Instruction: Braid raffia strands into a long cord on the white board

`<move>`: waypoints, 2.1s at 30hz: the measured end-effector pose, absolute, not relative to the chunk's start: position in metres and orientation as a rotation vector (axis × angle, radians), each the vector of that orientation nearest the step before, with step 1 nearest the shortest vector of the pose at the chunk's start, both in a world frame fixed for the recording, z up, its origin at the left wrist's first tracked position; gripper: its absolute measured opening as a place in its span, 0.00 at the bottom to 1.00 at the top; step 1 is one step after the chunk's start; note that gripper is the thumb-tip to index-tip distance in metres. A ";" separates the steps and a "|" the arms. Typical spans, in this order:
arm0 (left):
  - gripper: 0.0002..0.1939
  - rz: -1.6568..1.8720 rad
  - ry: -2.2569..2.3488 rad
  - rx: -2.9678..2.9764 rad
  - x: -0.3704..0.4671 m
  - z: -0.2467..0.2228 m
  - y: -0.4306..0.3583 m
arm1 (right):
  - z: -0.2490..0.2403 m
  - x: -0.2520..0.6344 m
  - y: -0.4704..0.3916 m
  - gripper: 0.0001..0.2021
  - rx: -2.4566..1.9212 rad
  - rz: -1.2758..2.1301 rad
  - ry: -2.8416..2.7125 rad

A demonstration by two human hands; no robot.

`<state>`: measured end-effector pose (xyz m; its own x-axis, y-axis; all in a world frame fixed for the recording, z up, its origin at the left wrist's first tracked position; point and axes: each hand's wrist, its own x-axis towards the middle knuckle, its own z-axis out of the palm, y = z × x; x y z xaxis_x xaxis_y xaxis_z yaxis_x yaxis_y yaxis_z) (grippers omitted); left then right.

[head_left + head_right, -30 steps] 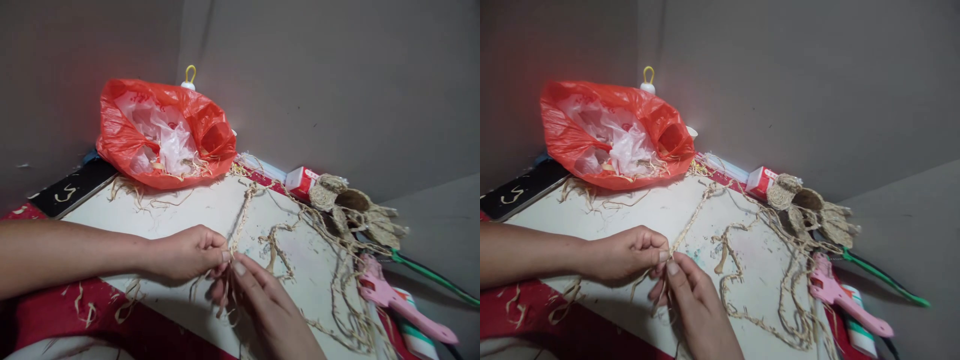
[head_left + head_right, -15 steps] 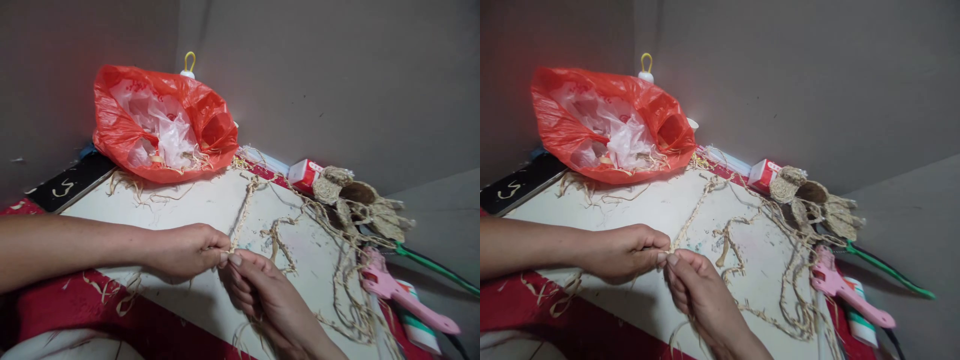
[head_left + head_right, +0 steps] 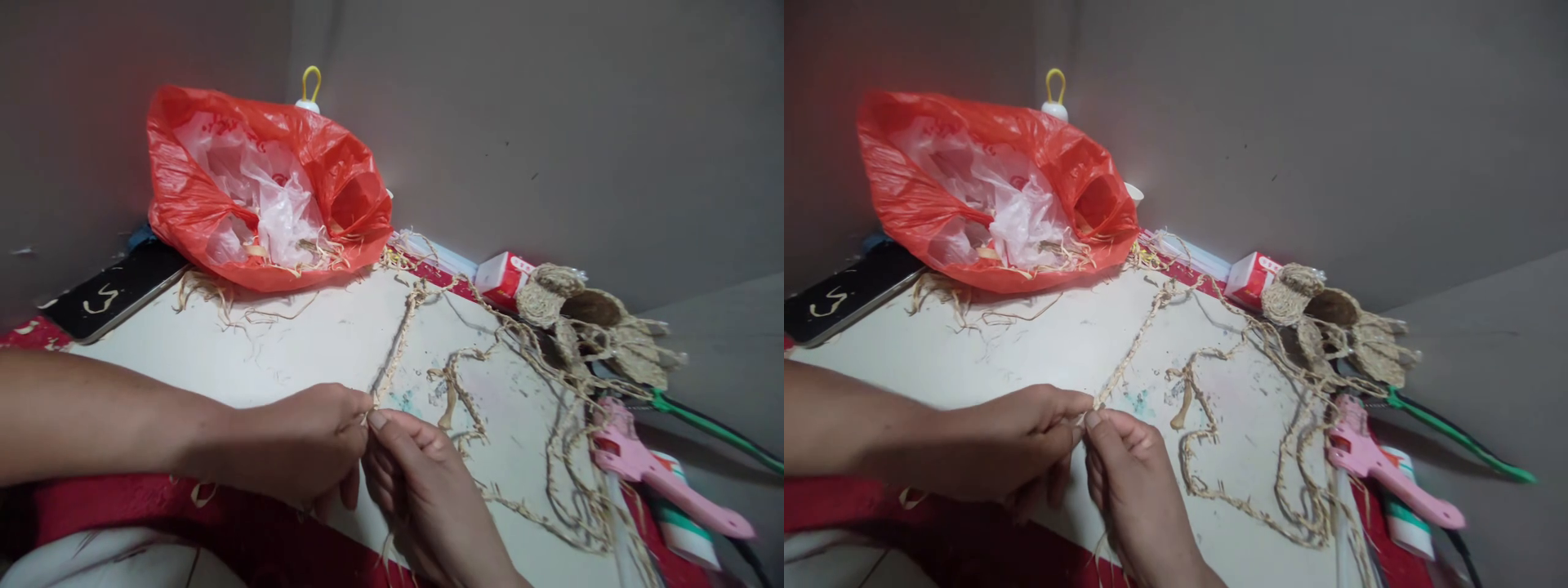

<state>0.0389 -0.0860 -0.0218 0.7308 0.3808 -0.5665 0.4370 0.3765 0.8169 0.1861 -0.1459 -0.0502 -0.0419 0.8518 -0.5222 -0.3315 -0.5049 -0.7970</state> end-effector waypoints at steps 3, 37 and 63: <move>0.10 0.021 0.891 1.301 0.043 -0.028 -0.097 | -0.049 0.182 -0.147 0.22 -1.312 1.737 -0.482; 0.12 0.052 0.728 1.894 0.037 -0.015 -0.056 | -0.050 0.205 -0.137 0.16 -1.417 1.781 -1.022; 0.13 -0.040 0.688 1.439 0.035 -0.032 -0.045 | -0.030 0.201 -0.138 0.18 -1.649 1.324 -1.619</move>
<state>0.0349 -0.0453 -0.0321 0.8086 0.3736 -0.4546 0.4240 0.1657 0.8904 0.2009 -0.1375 -0.0298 -0.1643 0.9394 -0.3009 0.4816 -0.1898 -0.8556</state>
